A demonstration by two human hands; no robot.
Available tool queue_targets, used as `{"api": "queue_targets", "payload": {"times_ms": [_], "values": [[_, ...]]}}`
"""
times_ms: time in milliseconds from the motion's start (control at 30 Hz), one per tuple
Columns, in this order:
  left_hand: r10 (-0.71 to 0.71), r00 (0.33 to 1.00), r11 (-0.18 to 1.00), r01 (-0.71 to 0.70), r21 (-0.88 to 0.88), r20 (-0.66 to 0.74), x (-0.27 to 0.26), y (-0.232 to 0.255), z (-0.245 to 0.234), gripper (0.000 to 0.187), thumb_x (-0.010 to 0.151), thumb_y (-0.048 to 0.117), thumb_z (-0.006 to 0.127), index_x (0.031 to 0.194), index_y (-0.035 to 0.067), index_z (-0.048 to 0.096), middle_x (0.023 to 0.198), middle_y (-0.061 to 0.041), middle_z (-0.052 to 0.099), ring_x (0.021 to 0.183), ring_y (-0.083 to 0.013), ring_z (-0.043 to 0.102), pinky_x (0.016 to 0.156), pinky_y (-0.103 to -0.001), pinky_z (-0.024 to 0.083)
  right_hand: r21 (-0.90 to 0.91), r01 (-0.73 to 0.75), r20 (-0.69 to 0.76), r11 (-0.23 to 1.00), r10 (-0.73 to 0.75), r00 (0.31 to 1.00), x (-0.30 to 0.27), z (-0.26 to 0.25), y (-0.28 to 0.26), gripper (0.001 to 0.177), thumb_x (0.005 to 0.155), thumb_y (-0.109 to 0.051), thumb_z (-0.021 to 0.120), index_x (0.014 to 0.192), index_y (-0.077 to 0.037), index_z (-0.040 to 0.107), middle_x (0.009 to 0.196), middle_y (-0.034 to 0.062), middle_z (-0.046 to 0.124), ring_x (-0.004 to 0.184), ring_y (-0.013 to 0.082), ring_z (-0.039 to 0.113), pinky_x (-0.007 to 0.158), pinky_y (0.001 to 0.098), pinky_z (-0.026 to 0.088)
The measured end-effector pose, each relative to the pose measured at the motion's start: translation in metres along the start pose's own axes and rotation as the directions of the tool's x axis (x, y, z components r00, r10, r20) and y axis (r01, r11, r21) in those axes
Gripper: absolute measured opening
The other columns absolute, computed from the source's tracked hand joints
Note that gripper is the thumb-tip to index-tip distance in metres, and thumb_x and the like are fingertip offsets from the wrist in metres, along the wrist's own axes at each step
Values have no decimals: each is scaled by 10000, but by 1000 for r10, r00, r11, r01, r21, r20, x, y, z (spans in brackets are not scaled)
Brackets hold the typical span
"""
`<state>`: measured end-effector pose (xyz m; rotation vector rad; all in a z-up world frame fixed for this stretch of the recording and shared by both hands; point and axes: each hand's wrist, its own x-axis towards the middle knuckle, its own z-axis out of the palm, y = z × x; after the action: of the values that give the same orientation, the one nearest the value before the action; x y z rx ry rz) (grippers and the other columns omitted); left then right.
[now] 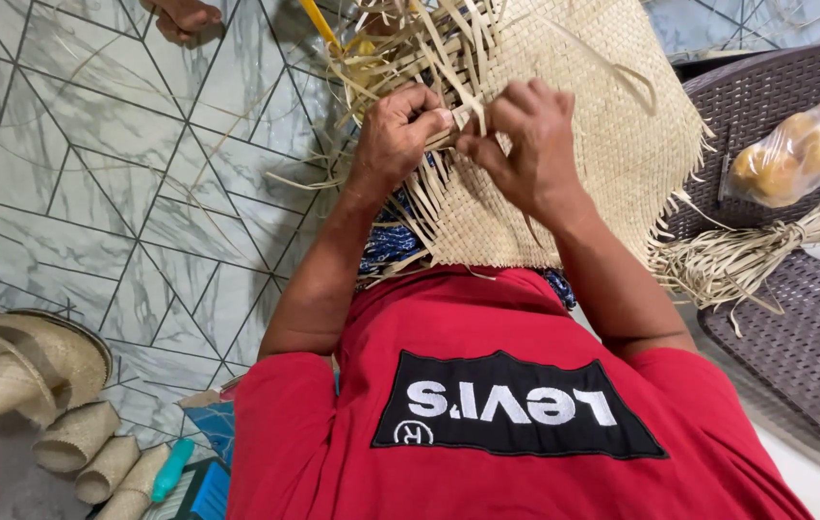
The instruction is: Weaving a mat by hand using dried plant fibers and tucking in the edges.
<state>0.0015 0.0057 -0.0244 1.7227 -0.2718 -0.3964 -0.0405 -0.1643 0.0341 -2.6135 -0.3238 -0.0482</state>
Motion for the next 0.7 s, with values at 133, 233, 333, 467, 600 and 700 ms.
{"api": "queue_targets", "payload": {"times_ms": [133,233,333,467,600,700], "values": [[-65,997,998,65,12,-30,0,9,1,100,812,148,633,741,79,618,691,-3,593,551,-93,472,494,-247,407,-16,73,-102,997,-74,992,-16,13,4,181,865,-277,738,775,-131,681,823,20,595,774,162,439,798,327,277],[-20,997,998,24,54,-74,1,15,4,94,789,133,654,768,41,654,634,-22,620,491,-92,488,430,-228,402,35,86,-128,996,-81,988,-16,13,5,156,853,-260,746,790,-126,697,831,23,611,776,164,445,785,328,282],[11,995,996,-2,92,-97,1,5,12,121,784,148,647,741,34,649,587,-17,590,442,-94,451,388,-231,376,280,69,-115,958,-38,993,-18,-1,-3,168,846,-257,719,804,-101,674,882,45,582,855,191,452,793,343,317],[91,989,991,-78,112,-113,8,-8,18,136,780,90,621,653,49,595,591,-24,573,417,-97,426,347,-230,357,891,315,-301,327,-96,949,-18,-64,-33,81,854,-111,612,935,-109,608,922,27,556,800,103,487,637,212,428],[91,991,985,-75,154,-100,8,6,17,106,787,89,571,707,31,608,622,-43,589,461,-110,449,384,-239,388,899,300,-307,318,-27,951,-2,-79,-22,29,948,-151,552,955,-129,536,844,4,556,653,65,455,587,182,414],[21,997,995,-14,104,-72,6,9,18,117,778,82,571,663,69,554,659,-39,562,510,-114,432,429,-242,397,536,-317,167,783,269,948,-1,-42,6,203,997,-155,491,904,-42,631,864,115,651,736,185,585,634,303,522]]}}
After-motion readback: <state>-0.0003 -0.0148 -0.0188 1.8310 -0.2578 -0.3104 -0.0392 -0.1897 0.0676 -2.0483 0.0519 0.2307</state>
